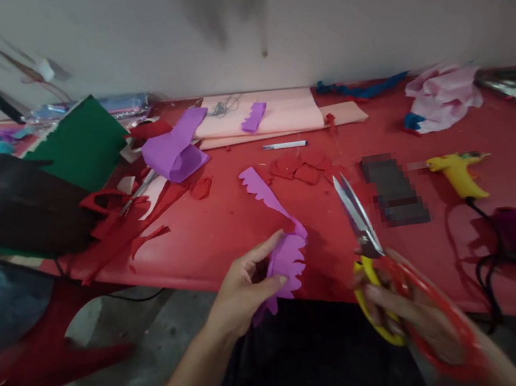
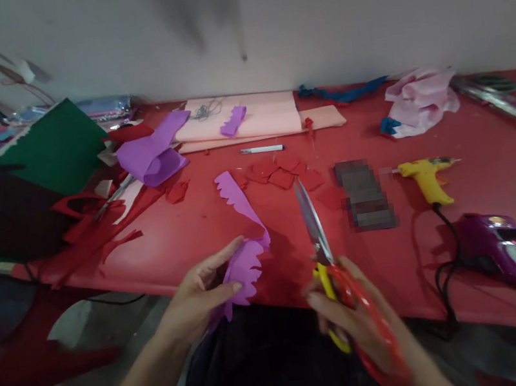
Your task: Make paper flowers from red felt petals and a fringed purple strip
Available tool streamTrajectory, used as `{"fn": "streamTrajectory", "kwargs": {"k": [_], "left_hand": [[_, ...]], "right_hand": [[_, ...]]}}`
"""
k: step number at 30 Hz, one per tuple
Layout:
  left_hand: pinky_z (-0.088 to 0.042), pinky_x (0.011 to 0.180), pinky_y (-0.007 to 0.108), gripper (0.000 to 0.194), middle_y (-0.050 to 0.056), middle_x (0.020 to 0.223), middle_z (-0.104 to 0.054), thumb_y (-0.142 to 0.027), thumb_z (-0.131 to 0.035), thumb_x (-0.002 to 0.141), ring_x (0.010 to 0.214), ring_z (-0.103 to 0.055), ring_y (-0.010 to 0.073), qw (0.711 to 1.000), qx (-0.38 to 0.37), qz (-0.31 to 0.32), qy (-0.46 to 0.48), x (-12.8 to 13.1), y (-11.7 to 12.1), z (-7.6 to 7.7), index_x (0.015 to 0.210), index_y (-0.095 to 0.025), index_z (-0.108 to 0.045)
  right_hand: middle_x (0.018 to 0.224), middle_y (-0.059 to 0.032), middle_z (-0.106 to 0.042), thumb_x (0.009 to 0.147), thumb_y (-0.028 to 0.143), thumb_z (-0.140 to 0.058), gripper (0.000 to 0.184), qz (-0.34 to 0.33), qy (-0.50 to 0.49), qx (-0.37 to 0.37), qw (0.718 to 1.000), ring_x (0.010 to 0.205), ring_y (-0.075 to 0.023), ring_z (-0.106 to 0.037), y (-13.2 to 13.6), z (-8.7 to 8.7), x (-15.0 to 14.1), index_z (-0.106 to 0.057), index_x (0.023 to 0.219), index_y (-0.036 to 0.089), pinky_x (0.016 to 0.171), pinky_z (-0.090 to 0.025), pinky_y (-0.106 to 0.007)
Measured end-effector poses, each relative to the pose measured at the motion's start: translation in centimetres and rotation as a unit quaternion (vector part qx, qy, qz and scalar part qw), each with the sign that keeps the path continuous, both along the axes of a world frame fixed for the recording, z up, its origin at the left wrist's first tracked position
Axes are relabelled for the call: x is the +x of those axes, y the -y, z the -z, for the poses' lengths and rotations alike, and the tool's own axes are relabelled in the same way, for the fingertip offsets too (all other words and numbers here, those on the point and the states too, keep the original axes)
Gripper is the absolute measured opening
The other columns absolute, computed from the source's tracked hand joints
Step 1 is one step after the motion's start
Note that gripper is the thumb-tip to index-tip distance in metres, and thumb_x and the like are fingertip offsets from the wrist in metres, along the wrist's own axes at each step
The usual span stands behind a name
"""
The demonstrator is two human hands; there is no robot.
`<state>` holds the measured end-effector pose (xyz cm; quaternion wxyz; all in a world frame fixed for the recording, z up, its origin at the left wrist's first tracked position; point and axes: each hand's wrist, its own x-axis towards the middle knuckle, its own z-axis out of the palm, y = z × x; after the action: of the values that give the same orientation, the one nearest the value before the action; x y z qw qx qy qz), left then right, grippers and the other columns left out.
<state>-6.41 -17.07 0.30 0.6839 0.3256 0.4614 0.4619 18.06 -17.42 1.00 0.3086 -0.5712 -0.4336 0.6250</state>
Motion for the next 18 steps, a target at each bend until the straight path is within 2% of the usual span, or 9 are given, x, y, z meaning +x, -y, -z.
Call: {"fn": "streamTrajectory", "kwargs": {"k": [2, 4, 6, 7, 13, 16, 18], "left_hand": [[-0.041, 0.106, 0.037, 0.063, 0.005, 0.14, -0.053, -0.011, -0.071, 0.072, 0.125, -0.052, 0.0245, 1.0, 0.004, -0.021, -0.021, 1.0, 0.3, -0.2, 0.131, -0.028, -0.054], [-0.038, 0.108, 0.038, 0.062, 0.005, 0.14, -0.053, -0.012, -0.069, 0.073, 0.125, -0.051, 0.024, 0.998, 0.017, -0.038, -0.041, 1.7, 0.5, -0.4, 0.131, -0.029, -0.054], [-0.035, 0.11, 0.04, 0.06, 0.004, 0.141, -0.052, -0.012, -0.068, 0.074, 0.128, -0.049, 0.0237, 0.997, 0.033, -0.045, -0.056, 2.1, 0.6, -0.5, 0.13, -0.03, -0.055], [-0.033, 0.111, 0.041, 0.06, 0.004, 0.141, -0.051, -0.011, -0.068, 0.074, 0.129, -0.048, 0.0239, 0.996, 0.038, -0.044, -0.061, 2.2, 0.7, -0.5, 0.13, -0.031, -0.055], [-0.027, 0.115, 0.045, 0.061, 0.004, 0.143, -0.049, -0.011, -0.067, 0.075, 0.134, -0.041, 0.024, 0.996, 0.038, -0.028, -0.081, 2.3, 0.8, 0.3, 0.13, -0.03, -0.054], [-0.026, 0.115, 0.045, 0.063, 0.002, 0.144, -0.048, -0.012, -0.067, 0.075, 0.135, -0.04, 0.0228, 0.995, 0.023, -0.023, -0.09, 2.2, 0.8, 0.4, 0.132, -0.031, -0.052], [-0.027, 0.115, 0.044, 0.063, 0.002, 0.144, -0.047, -0.012, -0.066, 0.075, 0.135, -0.04, 0.0228, 0.995, 0.022, -0.013, -0.101, 2.1, 0.7, 0.3, 0.133, -0.031, -0.051]], "right_hand": [[0.052, 0.0039, -0.057, 0.075, 0.05, -0.068, 0.042, 0.007, -0.037, -0.001, 0.999, 0.039, -0.0106, -0.048, -0.2, 0.4, -3.0, -0.055, 0.102, 0.019, 0.035, -0.037, -0.021], [0.053, 0.0058, -0.058, 0.071, 0.048, -0.073, 0.057, 0.038, -0.053, 0.002, 0.998, 0.038, -0.0101, -0.047, -0.6, 0.5, -5.4, -0.048, 0.115, 0.02, 0.034, -0.037, -0.019], [0.05, 0.0076, -0.057, 0.068, 0.046, -0.076, 0.065, 0.068, -0.06, 0.0, 0.996, 0.035, -0.0097, -0.045, -0.9, 0.5, -6.9, -0.044, 0.12, 0.021, 0.031, -0.035, -0.018], [0.049, 0.008, -0.056, 0.069, 0.045, -0.075, 0.063, 0.077, -0.062, 0.0, 0.995, 0.034, -0.0095, -0.044, -1.1, 0.4, -7.2, -0.044, 0.119, 0.021, 0.03, -0.033, -0.018], [0.042, 0.0063, -0.054, 0.079, 0.041, -0.065, 0.029, 0.08, -0.057, 0.017, 0.995, 0.033, -0.0083, -0.042, -1.3, 0.1, -6.8, -0.049, 0.092, 0.021, 0.033, -0.033, -0.017], [0.043, 0.0059, -0.055, 0.079, 0.042, -0.064, 0.027, 0.08, -0.039, 0.016, 0.996, 0.032, -0.0075, -0.041, -1.4, 0.0, -5.9, -0.046, 0.085, 0.022, 0.033, -0.032, -0.017], [0.043, 0.0068, -0.053, 0.079, 0.043, -0.064, 0.03, 0.079, -0.014, 0.024, 0.996, 0.032, -0.0077, -0.041, -1.6, 0.0, -5.0, -0.048, 0.091, 0.022, 0.032, -0.032, -0.017]]}}
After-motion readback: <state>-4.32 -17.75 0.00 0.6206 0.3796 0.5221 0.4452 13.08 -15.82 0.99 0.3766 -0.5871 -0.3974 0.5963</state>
